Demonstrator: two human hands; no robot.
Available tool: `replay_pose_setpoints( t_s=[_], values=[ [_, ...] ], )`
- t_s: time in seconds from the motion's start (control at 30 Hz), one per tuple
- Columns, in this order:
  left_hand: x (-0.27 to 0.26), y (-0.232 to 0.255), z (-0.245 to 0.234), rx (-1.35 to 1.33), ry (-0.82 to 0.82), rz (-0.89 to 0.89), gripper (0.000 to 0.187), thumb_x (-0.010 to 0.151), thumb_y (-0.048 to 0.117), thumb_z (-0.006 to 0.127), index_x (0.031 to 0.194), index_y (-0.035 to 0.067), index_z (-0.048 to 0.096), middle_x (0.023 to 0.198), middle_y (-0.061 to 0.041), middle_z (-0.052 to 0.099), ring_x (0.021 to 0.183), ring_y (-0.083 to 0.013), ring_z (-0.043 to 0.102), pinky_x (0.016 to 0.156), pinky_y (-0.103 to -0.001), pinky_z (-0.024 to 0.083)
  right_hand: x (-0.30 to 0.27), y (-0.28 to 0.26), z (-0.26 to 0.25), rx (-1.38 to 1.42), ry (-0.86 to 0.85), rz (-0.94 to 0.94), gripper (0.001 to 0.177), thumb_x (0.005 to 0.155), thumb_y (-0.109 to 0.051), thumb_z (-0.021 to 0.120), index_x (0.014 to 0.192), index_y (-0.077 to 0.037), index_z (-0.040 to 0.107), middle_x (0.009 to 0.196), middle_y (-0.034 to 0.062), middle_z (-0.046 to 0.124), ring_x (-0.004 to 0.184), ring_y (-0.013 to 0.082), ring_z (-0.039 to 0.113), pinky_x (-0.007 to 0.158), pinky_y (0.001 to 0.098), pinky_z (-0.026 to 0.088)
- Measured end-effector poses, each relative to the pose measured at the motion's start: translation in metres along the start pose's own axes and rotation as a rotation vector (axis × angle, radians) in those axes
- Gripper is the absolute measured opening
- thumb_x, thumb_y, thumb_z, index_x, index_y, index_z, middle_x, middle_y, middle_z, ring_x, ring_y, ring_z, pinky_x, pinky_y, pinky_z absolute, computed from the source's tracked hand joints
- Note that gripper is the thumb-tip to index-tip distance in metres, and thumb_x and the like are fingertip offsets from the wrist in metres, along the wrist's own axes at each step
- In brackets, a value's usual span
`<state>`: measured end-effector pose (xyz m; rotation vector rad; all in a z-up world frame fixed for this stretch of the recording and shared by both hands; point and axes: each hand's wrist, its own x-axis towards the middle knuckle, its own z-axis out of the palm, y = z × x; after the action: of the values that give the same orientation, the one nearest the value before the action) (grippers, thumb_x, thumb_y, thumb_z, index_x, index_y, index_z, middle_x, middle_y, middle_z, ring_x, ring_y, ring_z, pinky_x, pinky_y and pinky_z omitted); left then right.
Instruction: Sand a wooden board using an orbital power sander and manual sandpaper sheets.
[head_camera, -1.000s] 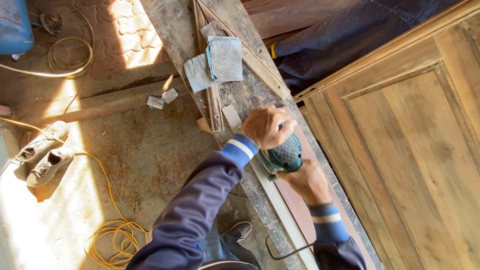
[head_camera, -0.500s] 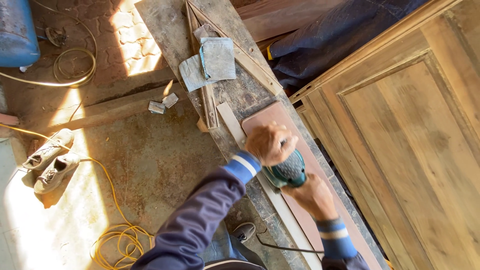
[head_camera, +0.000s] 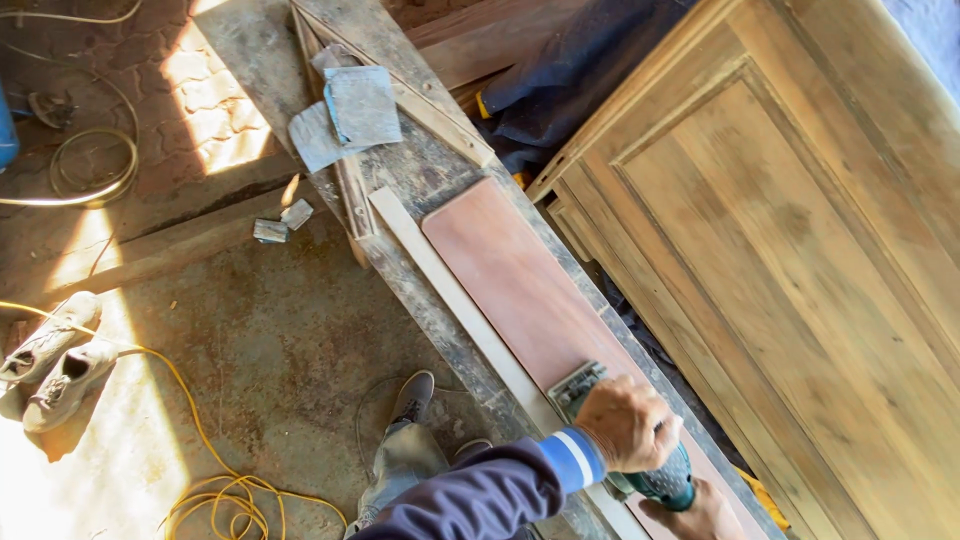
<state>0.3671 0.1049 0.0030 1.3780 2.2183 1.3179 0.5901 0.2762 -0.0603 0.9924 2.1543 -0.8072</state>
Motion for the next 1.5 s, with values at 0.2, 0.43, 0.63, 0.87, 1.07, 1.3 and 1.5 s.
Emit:
replay_pose_setpoints(
  t_s=[0.2, 0.43, 0.63, 0.87, 1.07, 1.3, 1.5],
  values=[
    [-0.016, 0.037, 0.055, -0.059, -0.024, 0.01, 0.036, 0.1, 0.034, 0.056, 0.078, 0.008, 0.069, 0.082, -0.014, 0.07, 0.081, -0.0306, 0.067, 0.072, -0.045, 0.056, -0.016, 0.068, 0.021, 0.025, 0.018, 0.151, 0.048, 0.064, -0.037, 0.097, 0.105, -0.017, 0.084, 0.089, 0.0065, 0.084, 0.086, 0.0202, 0.082, 0.089, 0.038, 0.062],
    [-0.013, 0.026, 0.041, -0.114, 0.049, 0.077, 0.033, 0.098, 0.032, 0.056, 0.078, 0.009, 0.069, 0.084, -0.014, 0.07, 0.082, -0.031, 0.066, 0.071, -0.045, 0.055, -0.019, 0.061, 0.021, 0.023, 0.02, 0.296, 0.049, 0.062, -0.034, 0.099, 0.104, -0.015, 0.084, 0.093, 0.0079, 0.081, 0.09, 0.021, 0.083, 0.094, 0.0374, 0.061],
    [0.003, -0.027, -0.01, -0.036, -0.026, 0.102, 0.04, 0.103, 0.032, 0.049, 0.073, 0.011, 0.064, 0.069, -0.009, 0.063, 0.058, -0.0216, 0.056, 0.052, -0.039, 0.047, -0.039, -0.095, -0.008, -0.033, 0.03, 0.18, 0.043, 0.067, -0.043, 0.087, 0.102, -0.019, 0.081, 0.091, 0.0058, 0.086, 0.088, 0.0201, 0.082, 0.091, 0.035, 0.063],
    [0.024, -0.098, -0.09, 0.03, 0.147, 0.121, 0.042, 0.101, 0.034, 0.049, 0.069, 0.013, 0.063, 0.061, -0.006, 0.061, 0.055, -0.0188, 0.054, 0.053, -0.038, 0.047, -0.028, -0.235, -0.027, -0.062, 0.146, 0.044, 0.041, 0.069, -0.043, 0.082, 0.094, -0.011, 0.079, 0.08, 0.0146, 0.081, 0.076, 0.0281, 0.08, 0.078, 0.0423, 0.062],
    [0.039, -0.164, -0.159, 0.056, 0.218, 0.157, 0.04, 0.101, 0.033, 0.051, 0.069, 0.013, 0.064, 0.062, -0.007, 0.061, 0.054, -0.019, 0.056, 0.057, -0.039, 0.051, 0.002, -0.328, -0.032, -0.094, 0.173, -0.074, 0.042, 0.069, -0.04, 0.081, 0.092, -0.006, 0.077, 0.076, 0.016, 0.079, 0.066, 0.027, 0.078, 0.07, 0.0405, 0.063],
    [0.061, -0.234, -0.227, 0.192, 0.167, 0.018, 0.048, 0.101, 0.04, 0.052, 0.064, 0.014, 0.066, 0.057, -0.007, 0.062, 0.049, -0.0204, 0.054, 0.05, -0.041, 0.048, 0.048, -0.411, -0.033, -0.112, 0.15, -0.182, 0.043, 0.073, -0.041, 0.079, 0.096, -0.005, 0.076, 0.077, 0.0163, 0.078, 0.063, 0.0289, 0.077, 0.064, 0.0419, 0.063],
    [0.076, -0.261, -0.279, 0.17, 0.235, 0.077, 0.041, 0.102, 0.038, 0.052, 0.076, 0.013, 0.071, 0.066, -0.008, 0.067, 0.057, -0.0192, 0.06, 0.055, -0.039, 0.051, 0.062, -0.473, -0.044, -0.128, 0.237, -0.256, 0.046, 0.07, -0.043, 0.085, 0.09, -0.002, 0.078, 0.078, 0.0203, 0.076, 0.067, 0.0313, 0.075, 0.069, 0.0439, 0.059]
  ],
)
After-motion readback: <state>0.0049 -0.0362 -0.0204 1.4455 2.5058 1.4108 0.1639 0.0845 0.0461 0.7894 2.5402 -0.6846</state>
